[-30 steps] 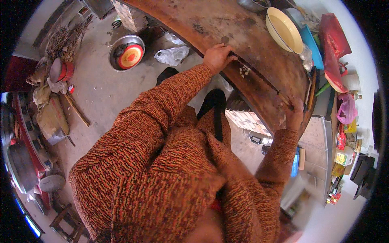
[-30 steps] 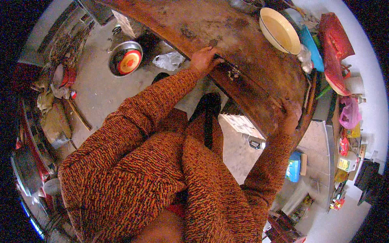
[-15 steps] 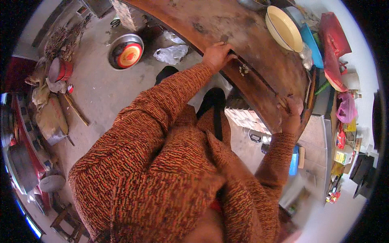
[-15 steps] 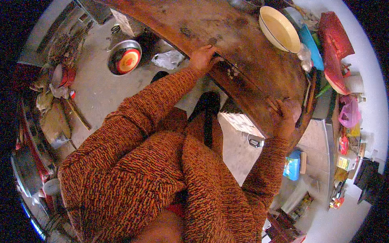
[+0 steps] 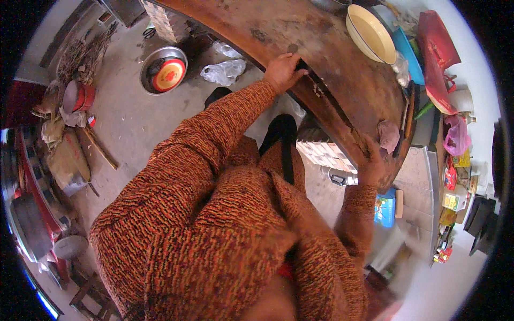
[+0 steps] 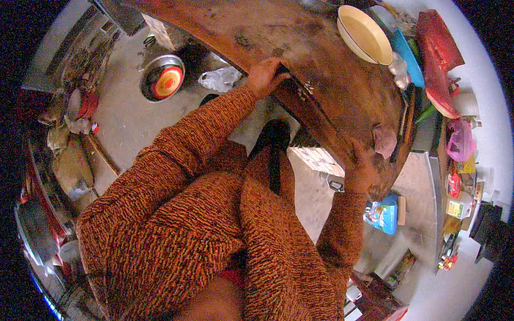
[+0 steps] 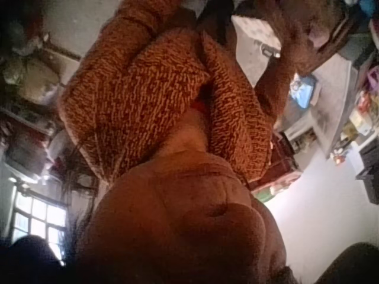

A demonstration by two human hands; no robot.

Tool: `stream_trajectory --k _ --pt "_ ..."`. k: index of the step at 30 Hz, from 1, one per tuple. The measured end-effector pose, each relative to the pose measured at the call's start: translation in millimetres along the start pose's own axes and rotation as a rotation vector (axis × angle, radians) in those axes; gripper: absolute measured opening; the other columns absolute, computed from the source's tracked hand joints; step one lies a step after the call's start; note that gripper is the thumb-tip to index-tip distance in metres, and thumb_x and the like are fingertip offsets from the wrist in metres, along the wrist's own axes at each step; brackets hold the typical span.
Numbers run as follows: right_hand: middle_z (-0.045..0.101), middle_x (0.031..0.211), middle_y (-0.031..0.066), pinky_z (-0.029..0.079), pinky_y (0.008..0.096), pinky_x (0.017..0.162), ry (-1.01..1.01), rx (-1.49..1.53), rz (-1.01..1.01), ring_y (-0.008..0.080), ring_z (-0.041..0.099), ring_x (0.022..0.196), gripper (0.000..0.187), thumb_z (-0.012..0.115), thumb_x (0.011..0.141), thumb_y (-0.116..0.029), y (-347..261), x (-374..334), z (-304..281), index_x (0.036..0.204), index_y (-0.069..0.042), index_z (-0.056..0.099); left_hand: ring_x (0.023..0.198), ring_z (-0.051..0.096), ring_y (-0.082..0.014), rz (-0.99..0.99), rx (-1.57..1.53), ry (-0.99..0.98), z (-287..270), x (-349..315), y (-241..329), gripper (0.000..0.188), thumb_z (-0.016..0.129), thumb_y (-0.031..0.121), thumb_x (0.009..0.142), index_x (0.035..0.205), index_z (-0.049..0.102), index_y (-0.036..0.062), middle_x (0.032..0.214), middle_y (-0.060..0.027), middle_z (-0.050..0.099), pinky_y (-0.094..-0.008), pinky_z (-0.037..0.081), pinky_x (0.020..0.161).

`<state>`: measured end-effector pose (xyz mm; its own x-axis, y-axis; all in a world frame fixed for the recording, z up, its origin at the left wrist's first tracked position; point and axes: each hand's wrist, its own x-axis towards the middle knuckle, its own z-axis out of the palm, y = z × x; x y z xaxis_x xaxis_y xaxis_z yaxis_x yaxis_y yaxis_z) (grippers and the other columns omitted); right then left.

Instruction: The person retrieves a clove of garlic from a bowl and places it on a wooden cutting board. Using a large cleaver, they repeatedly chop the garlic into small pieces. After chopping, the person gathers the minced garlic into a pile and wipes the cutting board surface with a cloth.

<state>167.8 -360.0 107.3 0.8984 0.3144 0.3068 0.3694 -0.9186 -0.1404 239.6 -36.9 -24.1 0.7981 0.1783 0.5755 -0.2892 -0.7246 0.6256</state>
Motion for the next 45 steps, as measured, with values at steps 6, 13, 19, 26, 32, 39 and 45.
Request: stream_trajectory --k 6,13,19,26,32,39,45 --pt "0.066 0.105 0.0127 0.047 0.03 0.085 -0.074 0.225 0.135 0.0218 0.061 0.098 0.041 0.074 0.074 -0.014 22.3 0.2 21.1 0.114 -0.013 0.063 0.094 0.058 -0.035 -0.001 0.016 -0.038 3.1 1.2 -5.6 0.037 0.061 0.039 0.082 0.103 0.056 0.0096 0.096 -0.0124 0.06 -0.0441 0.047 0.079" --pt "0.066 0.103 0.0122 0.047 0.0295 0.086 -0.051 0.197 0.067 0.0206 0.062 0.096 0.039 0.073 0.074 -0.009 50.9 21.9 29.2 0.112 -0.01 0.063 0.093 0.059 -0.0352 0.102 0.066 0.086 4.1 -0.4 -0.3 0.036 0.063 0.04 0.081 0.102 0.056 0.0112 0.095 -0.0143 0.062 -0.0438 0.049 0.078" --pt "0.063 0.108 0.0114 0.049 0.032 0.083 -0.08 0.271 0.061 0.0241 0.059 0.101 0.039 0.073 0.071 -0.007 60.9 49.0 20.4 0.109 -0.008 0.063 0.097 0.059 -0.0347 0.005 0.092 0.079 1.3 0.0 5.4 0.03 0.066 0.033 0.079 0.099 0.058 0.0114 0.09 -0.0121 0.064 -0.0421 0.049 0.082" --pt "0.06 0.094 0.0095 0.05 0.032 0.076 -0.048 1.008 0.242 0.0239 0.059 0.091 0.037 0.076 0.066 -0.003 70.7 66.2 34.9 0.102 -0.007 0.065 0.096 0.06 -0.0329 0.052 0.142 0.097 2.8 -0.1 7.8 0.03 0.065 0.032 0.079 0.096 0.057 0.0094 0.087 -0.0121 0.064 -0.0408 0.049 0.083" --pt "0.061 0.091 0.0103 0.048 0.0341 0.076 0.04 0.046 -0.197 0.0225 0.06 0.084 0.037 0.077 0.066 -0.01 80.1 88.1 31.7 0.102 -0.008 0.066 0.092 0.06 -0.0311 0.044 0.129 0.106 -1.7 1.1 11.9 0.027 0.066 0.031 0.078 0.09 0.056 0.0099 0.082 -0.009 0.064 -0.0384 0.048 0.085" --pt "0.062 0.095 0.0116 0.048 0.0368 0.076 -0.055 0.028 -0.132 0.026 0.06 0.087 0.044 0.078 0.065 -0.009 79.7 76.7 40.2 0.106 -0.01 0.065 0.089 0.06 -0.0307 0.102 0.107 0.146 0.9 -0.8 4.9 0.027 0.067 0.031 0.077 0.089 0.055 0.0099 0.082 -0.0083 0.063 -0.0392 0.049 0.08" --pt "0.061 0.109 0.0127 0.047 0.0347 0.085 -0.13 0.561 0.084 0.0298 0.058 0.099 0.049 0.078 0.065 -0.005 86.3 51.4 51.4 0.111 -0.011 0.063 0.089 0.06 -0.0318 0.099 0.088 0.139 -2.2 -0.9 13.0 0.027 0.066 0.03 0.077 0.09 0.056 0.0094 0.087 -0.0103 0.063 -0.0399 0.049 0.08"
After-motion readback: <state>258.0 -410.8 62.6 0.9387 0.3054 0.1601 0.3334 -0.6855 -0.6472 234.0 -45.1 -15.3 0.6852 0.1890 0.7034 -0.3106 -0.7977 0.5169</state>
